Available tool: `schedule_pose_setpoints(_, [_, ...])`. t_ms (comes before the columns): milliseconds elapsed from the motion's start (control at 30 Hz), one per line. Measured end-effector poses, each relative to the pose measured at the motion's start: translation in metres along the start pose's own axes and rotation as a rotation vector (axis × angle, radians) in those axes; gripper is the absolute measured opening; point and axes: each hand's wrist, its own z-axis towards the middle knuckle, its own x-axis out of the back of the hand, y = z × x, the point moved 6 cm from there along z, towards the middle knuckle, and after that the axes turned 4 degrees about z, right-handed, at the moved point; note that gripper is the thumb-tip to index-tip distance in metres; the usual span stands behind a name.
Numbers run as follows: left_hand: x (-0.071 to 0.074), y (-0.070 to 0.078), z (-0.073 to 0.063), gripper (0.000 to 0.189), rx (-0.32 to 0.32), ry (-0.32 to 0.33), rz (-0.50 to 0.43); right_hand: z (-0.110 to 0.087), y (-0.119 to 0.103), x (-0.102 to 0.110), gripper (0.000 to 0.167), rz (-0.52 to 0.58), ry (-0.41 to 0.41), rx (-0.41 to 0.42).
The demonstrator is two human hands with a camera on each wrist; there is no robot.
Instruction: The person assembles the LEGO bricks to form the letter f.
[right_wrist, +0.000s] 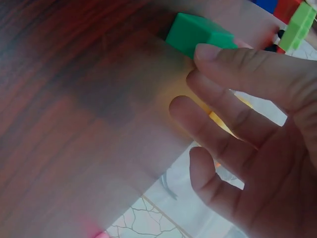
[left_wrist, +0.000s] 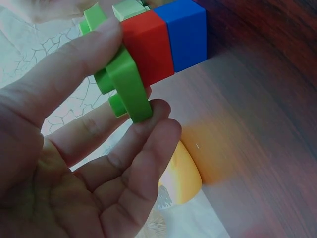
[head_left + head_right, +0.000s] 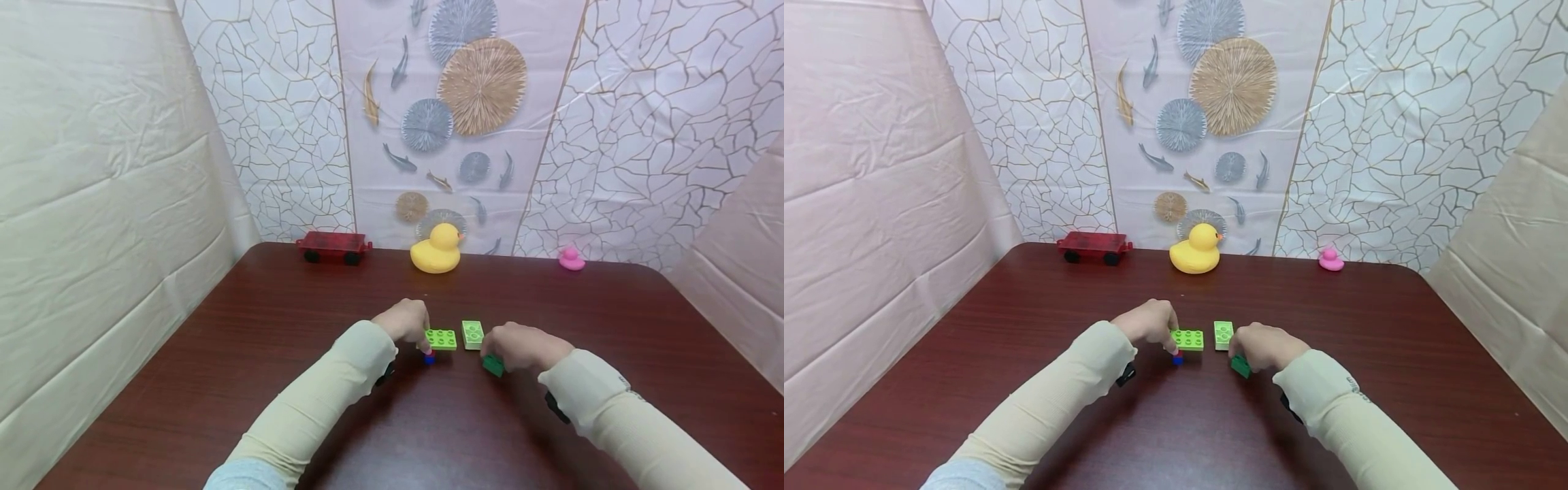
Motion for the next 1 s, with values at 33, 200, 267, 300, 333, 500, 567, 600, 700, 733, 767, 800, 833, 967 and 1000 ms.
schedule_pose_setpoints(33, [0.000, 0.000, 0.000, 0.028, 0.000, 0.000, 0.000, 0.000, 0.000, 0.000, 0.039, -0.002, 0.005, 0.002])
schedule_pose_setpoints(200, [0.002, 0.000, -0.002, 0.023, 0.006, 0.003, 0.001, 0.002, 0.001, -0.001, 0.031, -0.040, 0.036, 0.023])
schedule_pose_setpoints(267, [0.002, 0.000, -0.002, 0.022, 0.011, 0.002, -0.006, 0.004, 0.001, -0.003, 0.026, -0.041, 0.034, 0.016])
schedule_pose_setpoints(300, [0.002, 0.000, -0.002, 0.022, 0.010, 0.003, -0.006, 0.005, 0.002, -0.004, 0.023, -0.044, 0.029, 0.008])
schedule_pose_setpoints(333, [0.002, 0.000, -0.002, 0.023, 0.011, 0.003, -0.008, 0.006, 0.003, -0.005, 0.020, -0.038, 0.026, -0.001])
schedule_pose_setpoints(500, [0.000, 0.000, -0.001, 0.026, 0.013, -0.002, -0.013, 0.008, 0.006, -0.009, 0.013, -0.015, 0.026, -0.051])
schedule_pose_setpoints(567, [0.000, 0.000, -0.001, 0.026, 0.011, 0.000, -0.012, 0.008, 0.006, -0.010, 0.013, -0.010, 0.031, -0.059])
schedule_pose_setpoints(600, [0.000, -0.001, 0.000, 0.026, 0.009, 0.001, -0.011, 0.008, 0.006, -0.011, 0.013, -0.009, 0.032, -0.062])
schedule_pose_setpoints(700, [-0.001, -0.001, 0.000, 0.026, 0.001, 0.007, -0.004, 0.009, 0.005, -0.011, 0.013, -0.018, 0.029, -0.062])
schedule_pose_setpoints(733, [-0.001, 0.000, 0.000, 0.026, -0.001, 0.006, -0.005, 0.009, 0.005, -0.011, 0.013, -0.022, 0.029, -0.064])
schedule_pose_setpoints(767, [-0.001, 0.000, 0.000, 0.026, -0.001, 0.005, -0.004, 0.008, 0.004, -0.010, 0.013, -0.027, 0.028, -0.065])
schedule_pose_setpoints(800, [-0.001, 0.000, 0.000, 0.025, -0.001, 0.006, -0.004, 0.008, 0.003, -0.009, 0.014, -0.032, 0.029, -0.065])
schedule_pose_setpoints(833, [-0.001, 0.000, 0.000, 0.025, -0.001, 0.006, -0.006, 0.008, 0.003, -0.008, 0.015, -0.035, 0.030, -0.066])
schedule_pose_setpoints(967, [0.000, 0.001, 0.000, 0.025, 0.002, 0.006, -0.007, 0.007, 0.000, 0.000, 0.018, -0.041, 0.041, -0.059])
schedule_pose_setpoints(1000, [0.000, 0.001, 0.000, 0.026, 0.002, 0.006, -0.005, 0.008, -0.001, 0.002, 0.019, -0.039, 0.046, -0.055])
